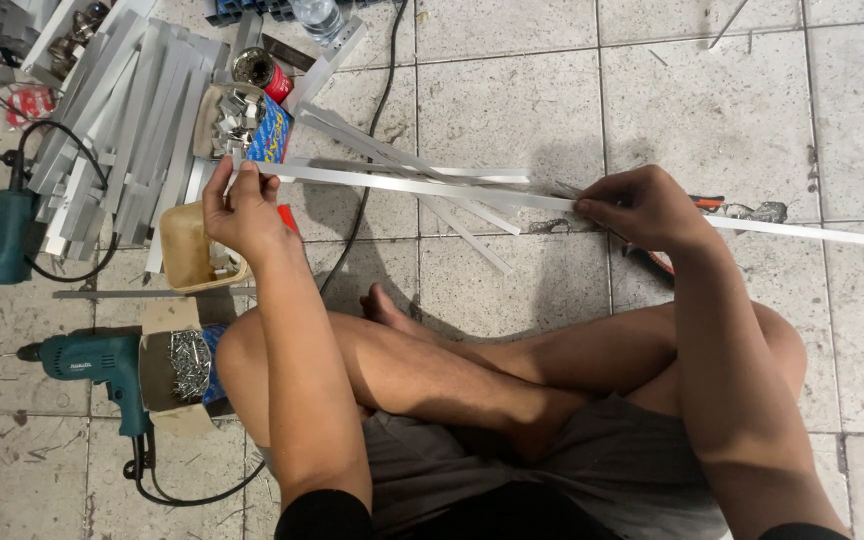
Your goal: The person handles several white metal strips by hand while sitting on the floor, lining them up and using snips to cut off pieces.
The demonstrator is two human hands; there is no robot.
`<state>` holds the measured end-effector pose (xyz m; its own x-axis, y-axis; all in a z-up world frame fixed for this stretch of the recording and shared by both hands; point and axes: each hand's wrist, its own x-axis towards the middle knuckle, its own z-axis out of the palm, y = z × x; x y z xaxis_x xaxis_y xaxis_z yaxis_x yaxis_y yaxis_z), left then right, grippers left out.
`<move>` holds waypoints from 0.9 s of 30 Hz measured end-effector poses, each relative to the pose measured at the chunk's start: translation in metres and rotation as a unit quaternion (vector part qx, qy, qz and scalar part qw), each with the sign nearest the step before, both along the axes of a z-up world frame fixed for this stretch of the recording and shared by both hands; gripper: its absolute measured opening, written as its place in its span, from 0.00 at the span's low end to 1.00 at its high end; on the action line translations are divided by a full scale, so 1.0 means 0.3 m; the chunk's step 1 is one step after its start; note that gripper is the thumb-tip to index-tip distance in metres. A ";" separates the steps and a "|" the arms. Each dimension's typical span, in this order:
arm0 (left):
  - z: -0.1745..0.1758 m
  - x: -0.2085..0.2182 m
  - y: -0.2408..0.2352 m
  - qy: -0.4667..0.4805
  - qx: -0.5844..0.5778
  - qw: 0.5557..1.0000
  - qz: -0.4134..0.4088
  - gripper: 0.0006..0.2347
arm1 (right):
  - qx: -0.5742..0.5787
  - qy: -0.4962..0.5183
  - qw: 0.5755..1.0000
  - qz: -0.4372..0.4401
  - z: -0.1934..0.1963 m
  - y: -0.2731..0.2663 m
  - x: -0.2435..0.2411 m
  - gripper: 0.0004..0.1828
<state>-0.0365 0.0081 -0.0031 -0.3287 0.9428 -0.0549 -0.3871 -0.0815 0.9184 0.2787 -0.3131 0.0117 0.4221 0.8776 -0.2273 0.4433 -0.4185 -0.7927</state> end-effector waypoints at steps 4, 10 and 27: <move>0.000 0.000 -0.004 -0.003 -0.003 1.000 0.001 0.10 | -0.006 0.009 1.000 -0.006 0.013 -0.001 0.005 0.11; 0.002 0.000 -0.003 0.002 -0.007 1.000 0.003 0.10 | -0.010 0.044 0.999 -0.010 0.049 -0.018 0.000 0.11; -0.023 0.009 0.007 0.059 0.046 0.997 0.000 0.10 | 0.016 0.047 0.999 -0.010 -0.019 -0.033 0.050 0.13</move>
